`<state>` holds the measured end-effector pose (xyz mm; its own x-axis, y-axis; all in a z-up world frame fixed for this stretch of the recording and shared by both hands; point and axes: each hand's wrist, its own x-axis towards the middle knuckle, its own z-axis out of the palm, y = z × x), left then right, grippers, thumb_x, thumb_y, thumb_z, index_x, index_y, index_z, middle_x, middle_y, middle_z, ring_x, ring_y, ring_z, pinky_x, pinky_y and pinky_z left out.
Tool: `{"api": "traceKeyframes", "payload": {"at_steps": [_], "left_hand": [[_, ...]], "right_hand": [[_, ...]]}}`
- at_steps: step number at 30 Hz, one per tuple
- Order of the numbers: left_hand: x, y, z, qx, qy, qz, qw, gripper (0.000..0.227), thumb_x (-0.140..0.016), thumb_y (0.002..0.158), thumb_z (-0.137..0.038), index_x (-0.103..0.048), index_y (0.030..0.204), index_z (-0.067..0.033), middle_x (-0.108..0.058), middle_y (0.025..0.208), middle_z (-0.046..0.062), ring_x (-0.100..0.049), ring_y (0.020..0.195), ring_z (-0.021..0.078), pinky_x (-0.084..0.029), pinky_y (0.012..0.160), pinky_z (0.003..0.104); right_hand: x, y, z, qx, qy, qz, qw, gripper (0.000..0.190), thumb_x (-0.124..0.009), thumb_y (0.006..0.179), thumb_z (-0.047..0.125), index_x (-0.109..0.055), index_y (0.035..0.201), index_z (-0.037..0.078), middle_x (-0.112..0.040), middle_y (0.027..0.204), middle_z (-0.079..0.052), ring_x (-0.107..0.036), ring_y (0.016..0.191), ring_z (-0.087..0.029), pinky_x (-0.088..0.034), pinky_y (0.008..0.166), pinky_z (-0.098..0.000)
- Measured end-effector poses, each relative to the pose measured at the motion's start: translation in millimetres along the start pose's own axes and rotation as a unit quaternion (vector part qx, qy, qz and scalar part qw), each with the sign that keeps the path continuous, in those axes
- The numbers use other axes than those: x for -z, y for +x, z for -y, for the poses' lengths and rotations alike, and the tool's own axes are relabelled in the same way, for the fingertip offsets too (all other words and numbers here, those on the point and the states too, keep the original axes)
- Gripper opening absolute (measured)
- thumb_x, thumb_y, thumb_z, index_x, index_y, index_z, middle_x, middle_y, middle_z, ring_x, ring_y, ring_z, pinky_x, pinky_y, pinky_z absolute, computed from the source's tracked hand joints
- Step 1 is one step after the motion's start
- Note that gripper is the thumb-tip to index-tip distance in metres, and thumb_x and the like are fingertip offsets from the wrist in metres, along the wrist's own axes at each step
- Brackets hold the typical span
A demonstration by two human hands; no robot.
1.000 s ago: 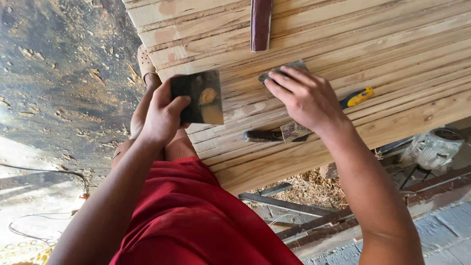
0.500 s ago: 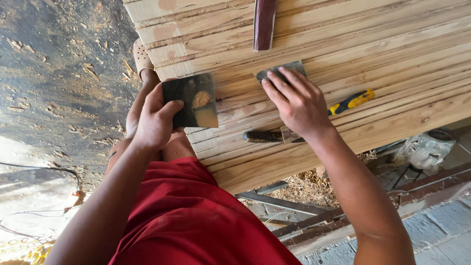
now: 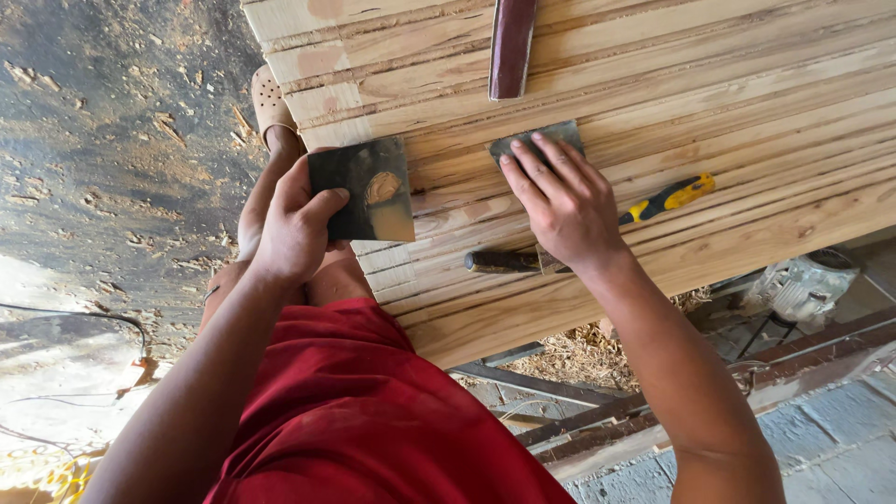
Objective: The person sands a large wooden board using two sanding blocks, moving them back and forth across the surface. The person works on the top surface and edges of the board, occasionally switching hands and adjusting position.
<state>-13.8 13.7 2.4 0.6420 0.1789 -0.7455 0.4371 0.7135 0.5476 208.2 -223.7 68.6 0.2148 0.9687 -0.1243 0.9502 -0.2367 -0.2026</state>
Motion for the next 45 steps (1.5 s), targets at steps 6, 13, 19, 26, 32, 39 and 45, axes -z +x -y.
{"api": "traceKeyframes", "payload": {"at_steps": [6, 13, 19, 26, 32, 39, 45], "left_hand": [[-2, -1, -4, 0.018, 0.001, 0.003, 1.0, 0.041, -0.053, 0.093, -0.004, -0.054, 0.134, 0.0009, -0.066, 0.095, 0.005, -0.059, 0.062, 0.008, -0.045, 0.042, 0.022], [-5, 3, -2, -0.007, 0.007, 0.018, 1.0, 0.042, -0.054, 0.095, -0.003, -0.054, 0.136, 0.0019, -0.066, 0.099, 0.005, -0.06, 0.068, 0.0075, -0.048, 0.051, 0.021], [-2, 1, -1, 0.028, 0.008, 0.002, 1.0, 0.042, -0.054, 0.093, -0.004, -0.054, 0.135, -0.0009, -0.066, 0.095, 0.005, -0.058, 0.06, 0.0087, -0.045, 0.044, 0.022], [-4, 2, -1, -0.013, -0.024, 0.042, 0.999, 0.042, -0.054, 0.097, -0.001, -0.053, 0.139, 0.0027, -0.067, 0.101, 0.005, -0.063, 0.073, 0.0077, -0.051, 0.056, 0.022], [-13, 6, 1, 0.046, 0.0, 0.024, 0.999, 0.04, -0.054, 0.094, -0.004, -0.053, 0.134, -0.0031, -0.065, 0.086, 0.004, -0.055, 0.052, 0.0092, -0.042, 0.041, 0.023], [-17, 7, 4, 0.036, 0.011, 0.028, 0.999, 0.04, -0.054, 0.094, -0.004, -0.054, 0.133, -0.0016, -0.066, 0.09, 0.004, -0.057, 0.057, 0.008, -0.044, 0.043, 0.023], [-19, 8, 6, 0.04, 0.011, 0.032, 0.999, 0.04, -0.053, 0.094, -0.003, -0.054, 0.133, -0.0012, -0.066, 0.091, 0.005, -0.056, 0.056, 0.0083, -0.043, 0.042, 0.023]], "right_hand": [[-3, 1, -1, -0.01, -0.001, 0.012, 1.0, 0.033, -0.059, 0.095, 0.001, -0.076, 0.123, 0.003, -0.075, 0.127, -0.014, -0.069, 0.12, -0.034, -0.057, 0.103, -0.0454], [3, 15, -19, 0.005, 0.027, 0.085, 0.996, 0.034, -0.056, 0.098, -0.004, -0.078, 0.118, 0.013, -0.076, 0.123, -0.008, -0.075, 0.11, -0.027, -0.063, 0.093, -0.0395], [33, 60, -42, -0.11, 0.104, 0.37, 0.917, 0.051, -0.044, 0.096, -0.008, -0.077, 0.121, 0.022, -0.076, 0.115, -0.008, -0.078, 0.083, -0.025, -0.059, 0.063, -0.0419], [59, 47, -62, -0.142, 0.086, 0.33, 0.929, 0.05, -0.048, 0.093, -0.005, -0.079, 0.118, 0.025, -0.078, 0.106, -0.012, -0.077, 0.077, -0.029, -0.062, 0.076, -0.0439], [27, 5, -50, -0.03, 0.041, 0.06, 0.997, 0.03, -0.058, 0.104, -0.009, -0.077, 0.116, 0.01, -0.077, 0.119, -0.011, -0.076, 0.109, -0.027, -0.064, 0.097, -0.0381], [1, -14, -33, -0.028, -0.015, 0.014, 0.999, 0.027, -0.064, 0.098, -0.002, -0.079, 0.118, 0.009, -0.077, 0.121, -0.011, -0.073, 0.114, -0.03, -0.06, 0.101, -0.0438], [-16, -18, -23, -0.045, -0.027, -0.024, 0.998, 0.026, -0.064, 0.101, 0.001, -0.077, 0.122, 0.01, -0.075, 0.124, -0.01, -0.072, 0.118, -0.034, -0.057, 0.107, -0.0477]]}}
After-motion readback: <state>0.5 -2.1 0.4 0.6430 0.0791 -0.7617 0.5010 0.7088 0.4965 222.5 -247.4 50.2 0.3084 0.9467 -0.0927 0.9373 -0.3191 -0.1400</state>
